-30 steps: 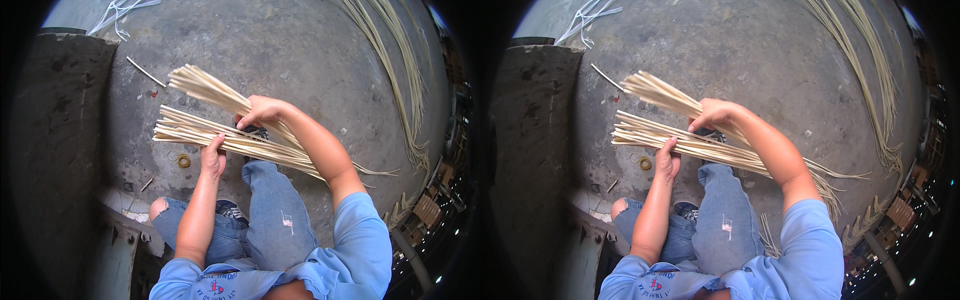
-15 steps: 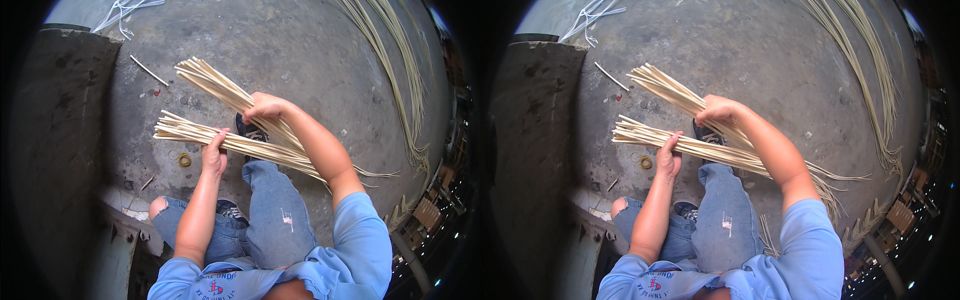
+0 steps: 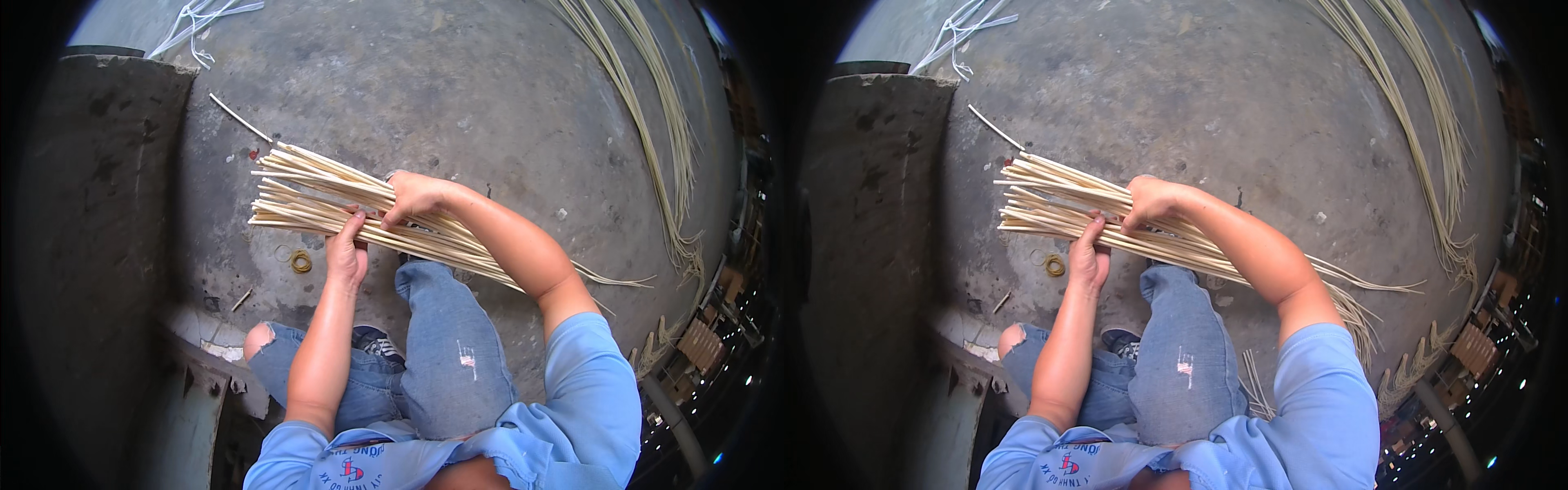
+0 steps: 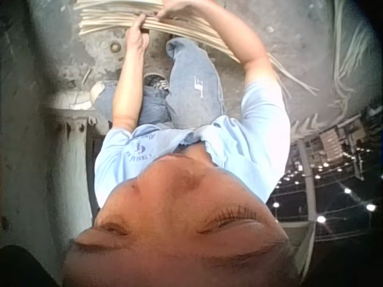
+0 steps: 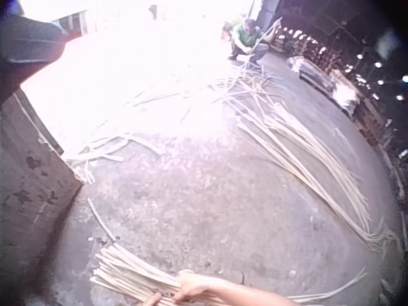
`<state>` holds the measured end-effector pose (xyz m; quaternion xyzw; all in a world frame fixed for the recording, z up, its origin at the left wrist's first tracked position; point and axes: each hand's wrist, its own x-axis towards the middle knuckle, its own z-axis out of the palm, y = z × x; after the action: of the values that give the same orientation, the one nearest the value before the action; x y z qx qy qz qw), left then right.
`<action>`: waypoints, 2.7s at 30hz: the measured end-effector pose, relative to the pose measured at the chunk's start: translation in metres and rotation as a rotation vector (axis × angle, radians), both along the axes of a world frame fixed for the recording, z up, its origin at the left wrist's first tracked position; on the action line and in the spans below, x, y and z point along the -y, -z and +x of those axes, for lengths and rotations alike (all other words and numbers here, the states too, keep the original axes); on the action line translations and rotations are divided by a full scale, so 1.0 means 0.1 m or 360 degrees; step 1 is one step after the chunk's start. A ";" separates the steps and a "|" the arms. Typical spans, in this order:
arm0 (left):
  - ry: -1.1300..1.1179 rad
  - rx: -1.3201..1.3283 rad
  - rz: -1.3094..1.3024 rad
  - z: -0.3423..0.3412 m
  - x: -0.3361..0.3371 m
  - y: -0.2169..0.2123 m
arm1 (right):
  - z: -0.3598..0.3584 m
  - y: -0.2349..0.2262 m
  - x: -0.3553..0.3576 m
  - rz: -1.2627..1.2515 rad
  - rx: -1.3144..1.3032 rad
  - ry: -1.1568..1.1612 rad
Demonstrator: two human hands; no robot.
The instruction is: The person gathers thin wooden sticks from the floor, aligns them into bundles, and secures them with rubber bands. The person repeatedly picks up sticks, aligns them, and ties them into bundles while sitting on the floor.
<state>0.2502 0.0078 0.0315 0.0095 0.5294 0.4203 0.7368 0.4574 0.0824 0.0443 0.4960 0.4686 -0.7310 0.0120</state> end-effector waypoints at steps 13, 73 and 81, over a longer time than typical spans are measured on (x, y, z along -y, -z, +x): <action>0.0083 0.0153 -0.0042 -0.06 0.02 -0.11 | 0.34 -0.07 -0.22 -0.0200 -0.0074 0.0359; 0.0081 0.0056 0.0012 0.00 -0.04 -0.13 | 0.12 -0.03 -0.12 -0.0191 -0.0170 0.0126; 0.0056 0.0067 -0.0034 0.02 -0.07 -0.13 | 0.01 -0.07 -0.04 -0.0012 -0.0094 0.0122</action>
<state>0.2520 0.0147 0.0449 0.0021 0.5181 0.4018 0.7551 0.4583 0.0862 0.0510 0.4917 0.4465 -0.7471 -0.0280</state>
